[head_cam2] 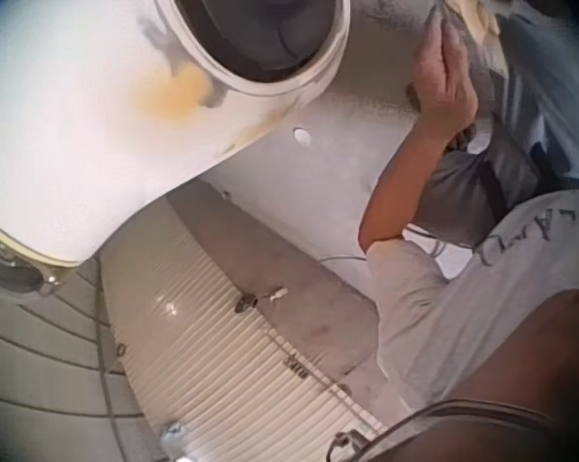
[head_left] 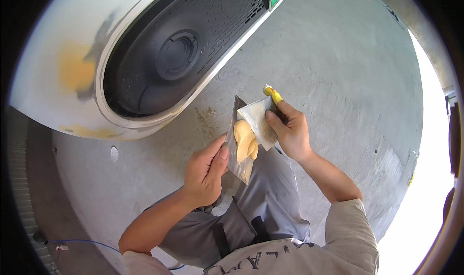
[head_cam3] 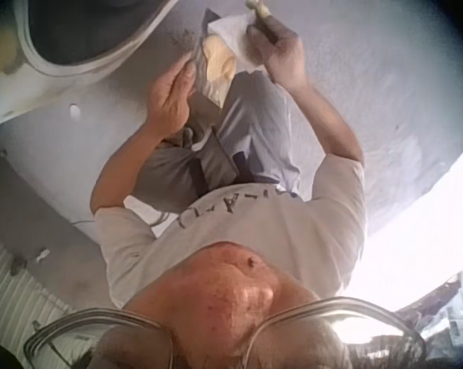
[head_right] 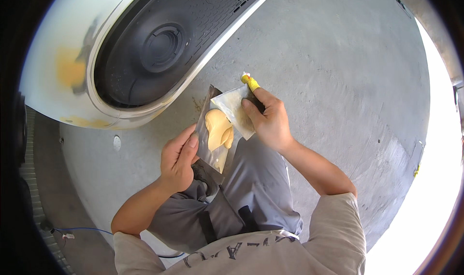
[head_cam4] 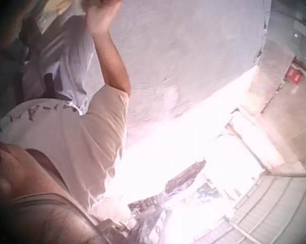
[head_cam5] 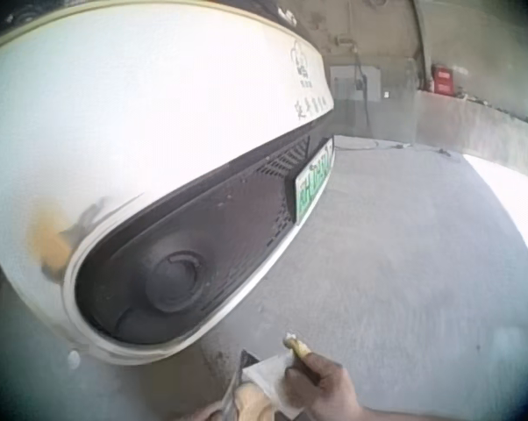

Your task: The person squeezes yellow body filler onto a metal mixing card, then uses a red spreader to apply the filler to the front fender and bumper of a white vehicle. The person repeatedly scoops filler from the card and smooths it over the surface.

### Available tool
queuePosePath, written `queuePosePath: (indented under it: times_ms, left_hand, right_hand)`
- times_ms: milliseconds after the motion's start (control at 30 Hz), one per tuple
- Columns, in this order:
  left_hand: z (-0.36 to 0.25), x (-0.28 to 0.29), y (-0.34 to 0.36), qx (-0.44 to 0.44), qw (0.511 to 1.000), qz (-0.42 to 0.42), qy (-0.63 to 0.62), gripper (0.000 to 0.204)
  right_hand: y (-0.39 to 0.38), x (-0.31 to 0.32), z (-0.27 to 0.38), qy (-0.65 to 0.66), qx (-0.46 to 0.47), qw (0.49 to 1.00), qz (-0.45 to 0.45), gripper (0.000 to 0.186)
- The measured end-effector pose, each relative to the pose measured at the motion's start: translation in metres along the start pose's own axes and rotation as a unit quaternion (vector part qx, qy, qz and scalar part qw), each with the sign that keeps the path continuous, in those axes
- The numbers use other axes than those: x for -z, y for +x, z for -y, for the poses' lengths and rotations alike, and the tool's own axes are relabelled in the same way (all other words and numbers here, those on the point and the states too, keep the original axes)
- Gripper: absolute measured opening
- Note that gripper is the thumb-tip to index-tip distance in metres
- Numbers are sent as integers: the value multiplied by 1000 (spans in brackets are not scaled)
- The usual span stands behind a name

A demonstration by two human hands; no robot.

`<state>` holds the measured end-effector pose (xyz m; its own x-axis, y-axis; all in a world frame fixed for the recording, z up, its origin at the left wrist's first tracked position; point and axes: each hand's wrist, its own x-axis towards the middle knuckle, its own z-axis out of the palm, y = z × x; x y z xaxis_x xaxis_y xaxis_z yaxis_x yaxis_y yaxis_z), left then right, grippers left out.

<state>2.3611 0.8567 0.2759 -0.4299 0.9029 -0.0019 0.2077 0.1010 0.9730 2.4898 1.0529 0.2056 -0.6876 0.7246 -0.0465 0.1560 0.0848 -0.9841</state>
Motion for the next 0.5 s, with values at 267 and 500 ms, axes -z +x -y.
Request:
queuePosePath:
  times_ms: [267,500]
  left_hand:
    - [2,-30,36,119,991,-51,-23,36]
    - [22,-51,72,150,984,24,-98,34]
  right_hand:
    - [-56,17,-22,154,-16,986,61,21]
    - [-63,48,-10,64,354,924,-130,26]
